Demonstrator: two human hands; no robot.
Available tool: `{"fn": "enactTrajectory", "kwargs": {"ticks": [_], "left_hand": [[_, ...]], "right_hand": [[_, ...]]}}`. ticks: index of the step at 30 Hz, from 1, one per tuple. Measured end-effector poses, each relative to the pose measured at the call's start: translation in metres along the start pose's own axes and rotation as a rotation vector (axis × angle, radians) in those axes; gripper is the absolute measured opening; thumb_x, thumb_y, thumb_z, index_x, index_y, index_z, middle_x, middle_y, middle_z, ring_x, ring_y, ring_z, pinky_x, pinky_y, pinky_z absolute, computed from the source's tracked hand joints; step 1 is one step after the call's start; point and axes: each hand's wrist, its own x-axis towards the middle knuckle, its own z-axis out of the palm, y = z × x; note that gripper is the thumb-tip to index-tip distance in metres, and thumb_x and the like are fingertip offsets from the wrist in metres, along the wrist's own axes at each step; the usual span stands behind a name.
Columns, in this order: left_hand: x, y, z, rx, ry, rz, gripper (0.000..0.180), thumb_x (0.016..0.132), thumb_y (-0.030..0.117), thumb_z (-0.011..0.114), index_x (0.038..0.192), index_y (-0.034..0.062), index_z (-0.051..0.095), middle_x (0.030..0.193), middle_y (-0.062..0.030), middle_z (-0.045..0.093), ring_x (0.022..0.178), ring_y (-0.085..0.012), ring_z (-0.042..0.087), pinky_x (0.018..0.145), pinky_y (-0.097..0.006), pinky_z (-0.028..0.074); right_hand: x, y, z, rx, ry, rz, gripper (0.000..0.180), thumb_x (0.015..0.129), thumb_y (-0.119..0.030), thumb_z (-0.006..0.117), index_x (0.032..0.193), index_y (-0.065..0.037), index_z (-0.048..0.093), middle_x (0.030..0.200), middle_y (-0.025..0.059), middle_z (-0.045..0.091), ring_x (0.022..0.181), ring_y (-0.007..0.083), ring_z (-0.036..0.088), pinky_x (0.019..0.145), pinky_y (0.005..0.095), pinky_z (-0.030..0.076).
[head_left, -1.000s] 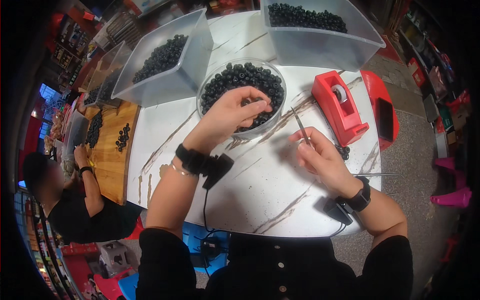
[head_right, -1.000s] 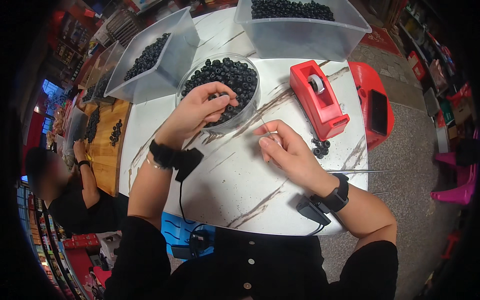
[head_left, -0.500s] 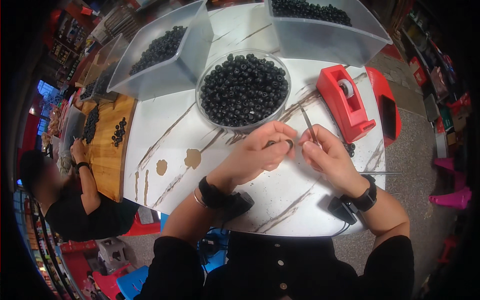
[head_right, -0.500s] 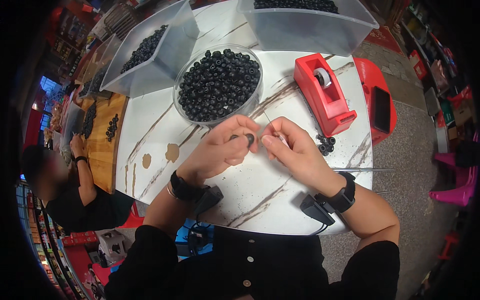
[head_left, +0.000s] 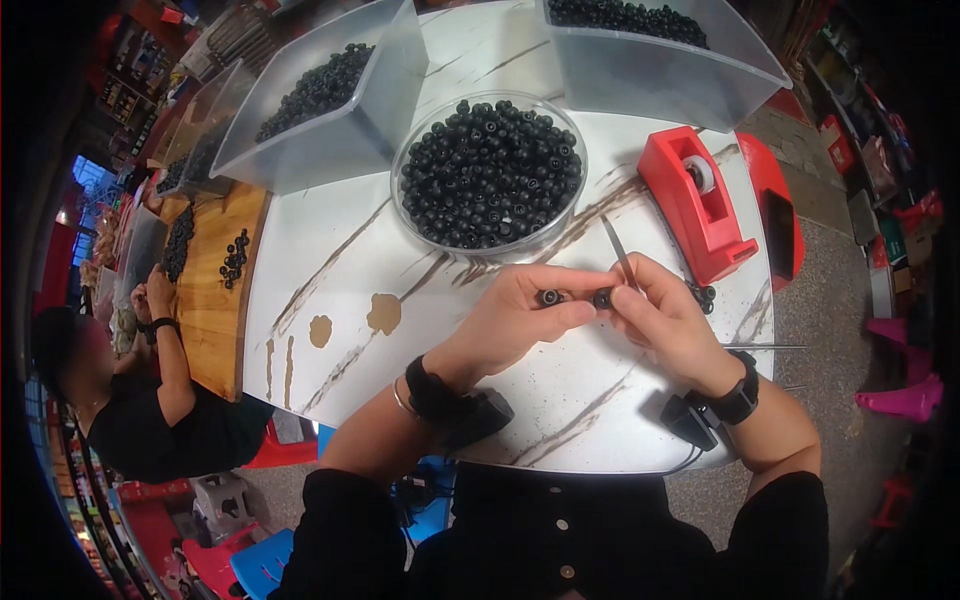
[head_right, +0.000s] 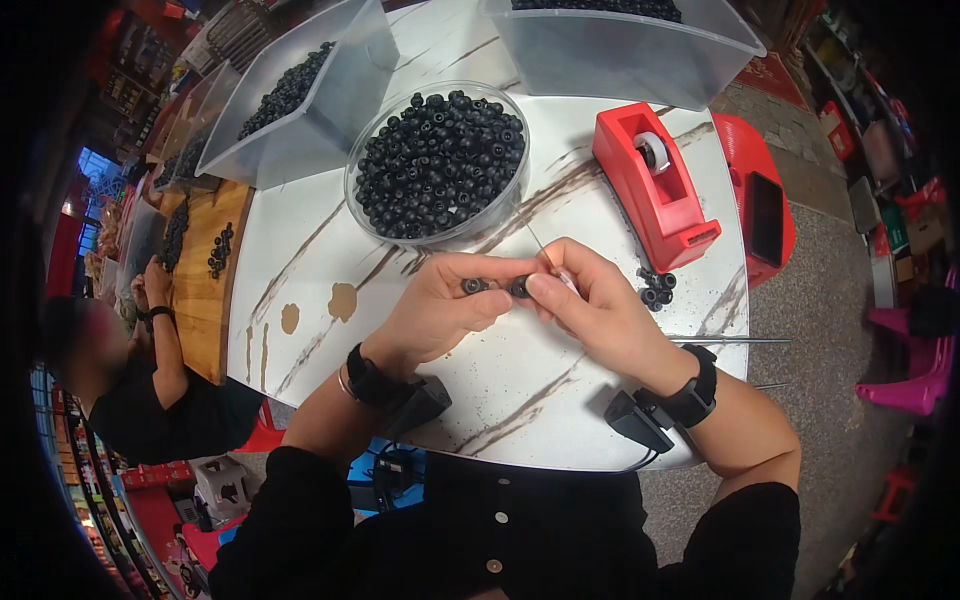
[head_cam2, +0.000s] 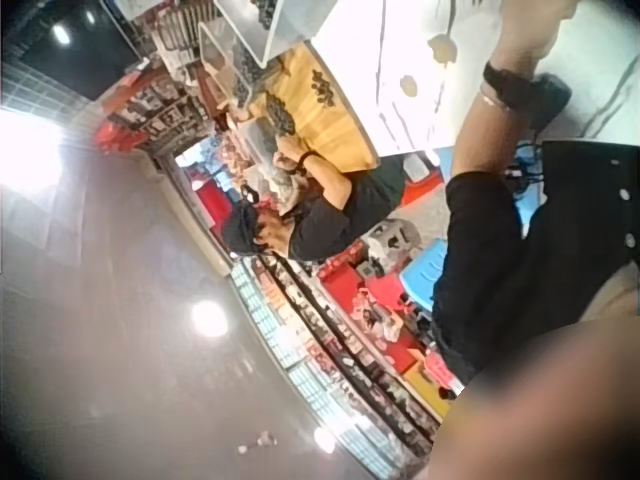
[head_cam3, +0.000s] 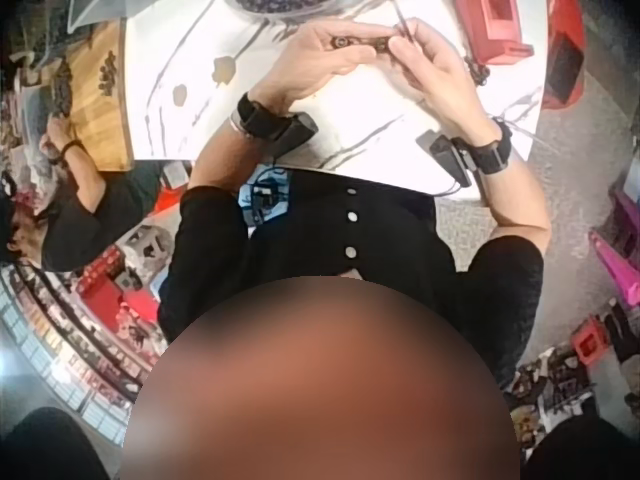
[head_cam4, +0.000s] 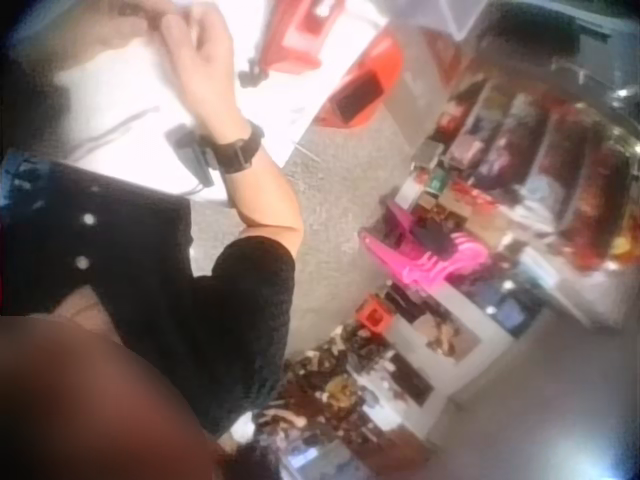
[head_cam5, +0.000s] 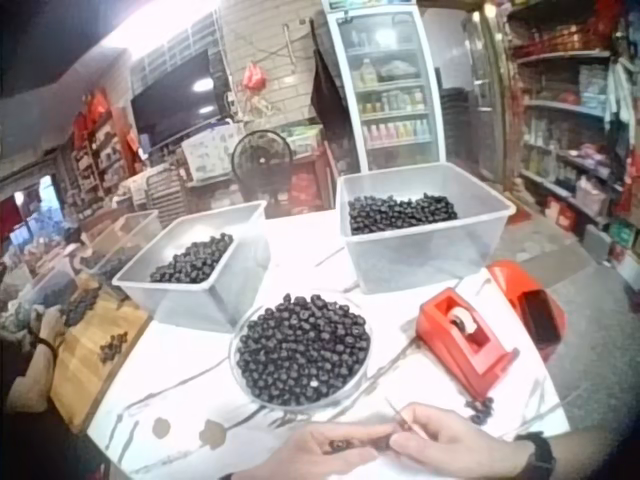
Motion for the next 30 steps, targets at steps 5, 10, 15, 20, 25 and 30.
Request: {"fn": "enactTrajectory", "kwargs": {"ticks": [5, 10, 15, 20, 25, 30], "left_hand": [[0.003, -0.009, -0.002, -0.048, -0.011, 0.067, 0.027, 0.075, 0.0, 0.06, 0.102, 0.0006, 0.059, 0.086, -0.0006, 0.06, 0.066, -0.0015, 0.049, 0.056, -0.014, 0.038], [0.004, -0.014, -0.004, -0.057, -0.09, 0.133, 0.025, 0.073, -0.002, 0.062, 0.098, 0.0, 0.058, 0.079, 0.0009, 0.057, 0.068, -0.0022, 0.049, 0.059, -0.014, 0.039], [0.003, -0.014, -0.001, 0.001, -0.059, 0.154, 0.027, 0.073, -0.002, 0.062, 0.1, 0.0004, 0.057, 0.08, 0.0017, 0.056, 0.066, -0.0014, 0.048, 0.058, -0.014, 0.038], [0.001, -0.004, 0.003, -0.076, -0.001, 0.072, 0.025, 0.074, -0.001, 0.061, 0.099, 0.0004, 0.057, 0.08, 0.0013, 0.058, 0.062, 0.0005, 0.046, 0.053, -0.012, 0.035], [0.002, -0.008, 0.0, -0.054, 0.009, 0.118, 0.021, 0.075, 0.0, 0.061, 0.096, 0.0005, 0.057, 0.077, 0.0016, 0.058, 0.062, 0.001, 0.046, 0.052, -0.012, 0.034], [0.002, -0.007, 0.0, -0.016, 0.049, 0.117, 0.019, 0.076, 0.001, 0.06, 0.095, 0.0008, 0.057, 0.074, 0.0019, 0.057, 0.058, 0.0006, 0.044, 0.051, -0.012, 0.033]], "right_hand": [[-0.001, -0.003, 0.001, 0.034, -0.028, 0.067, 0.014, 0.088, -0.02, 0.048, 0.088, -0.005, 0.047, 0.068, -0.0039, 0.048, 0.051, -0.0012, 0.034, 0.043, 0.0135, 0.026], [-0.002, 0.002, -0.002, 0.109, -0.116, 0.129, 0.016, 0.088, -0.022, 0.049, 0.091, -0.006, 0.047, 0.066, -0.0042, 0.047, 0.049, -0.0007, 0.033, 0.042, 0.0137, 0.025], [-0.003, 0.001, -0.001, 0.162, -0.115, 0.204, 0.016, 0.088, -0.022, 0.05, 0.093, -0.007, 0.046, 0.065, -0.004, 0.046, 0.048, -0.0002, 0.033, 0.041, 0.0139, 0.024], [-0.001, 0.007, -0.003, 0.187, -0.05, 0.052, 0.013, 0.087, -0.019, 0.052, 0.091, -0.008, 0.046, 0.066, -0.004, 0.047, 0.049, -0.0004, 0.033, 0.041, 0.0139, 0.024], [-0.001, 0.005, 0.0, 0.133, -0.049, 0.018, 0.01, 0.087, -0.016, 0.052, 0.088, -0.008, 0.048, 0.067, -0.0043, 0.047, 0.05, -0.0008, 0.033, 0.042, 0.014, 0.024], [-0.001, 0.006, -0.002, 0.101, -0.036, 0.02, 0.012, 0.089, -0.018, 0.048, 0.089, -0.007, 0.048, 0.069, -0.0037, 0.048, 0.051, -0.0006, 0.034, 0.043, 0.0141, 0.025]]}}
